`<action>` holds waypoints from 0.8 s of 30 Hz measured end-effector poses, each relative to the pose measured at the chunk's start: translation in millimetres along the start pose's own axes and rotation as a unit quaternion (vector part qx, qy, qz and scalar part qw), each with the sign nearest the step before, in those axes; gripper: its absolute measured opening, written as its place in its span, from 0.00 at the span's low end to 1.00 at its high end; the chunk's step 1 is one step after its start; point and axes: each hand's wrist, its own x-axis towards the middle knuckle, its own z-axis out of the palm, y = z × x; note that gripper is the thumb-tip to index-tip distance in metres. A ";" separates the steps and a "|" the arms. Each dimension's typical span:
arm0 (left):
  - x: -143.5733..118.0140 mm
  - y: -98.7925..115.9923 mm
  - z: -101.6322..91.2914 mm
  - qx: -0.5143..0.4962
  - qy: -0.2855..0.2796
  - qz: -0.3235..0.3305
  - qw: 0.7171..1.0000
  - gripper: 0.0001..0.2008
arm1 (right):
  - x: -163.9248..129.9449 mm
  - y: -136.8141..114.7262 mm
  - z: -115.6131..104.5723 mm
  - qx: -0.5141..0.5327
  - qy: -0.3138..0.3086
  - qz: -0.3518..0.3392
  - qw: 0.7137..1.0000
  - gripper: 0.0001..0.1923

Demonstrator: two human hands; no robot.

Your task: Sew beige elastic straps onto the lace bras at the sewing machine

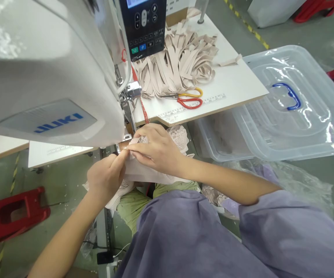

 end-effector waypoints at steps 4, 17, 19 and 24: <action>0.4 -23.7 6.1 -0.060 -0.037 0.092 0.993 0.23 | -2.0 -3.4 2.2 0.023 -0.013 0.037 0.999 0.11; 7.3 18.2 -6.4 -0.001 -0.055 -0.024 0.998 0.19 | -16.1 3.6 13.5 0.211 -0.045 0.170 0.961 0.20; 9.0 24.4 -6.6 0.009 -0.055 -0.038 0.998 0.19 | -4.3 8.9 9.8 0.188 -0.052 0.155 0.969 0.18; 18.3 31.2 -7.6 0.022 -0.052 -0.074 0.996 0.16 | 22.5 21.2 4.4 0.217 -0.103 0.159 0.958 0.14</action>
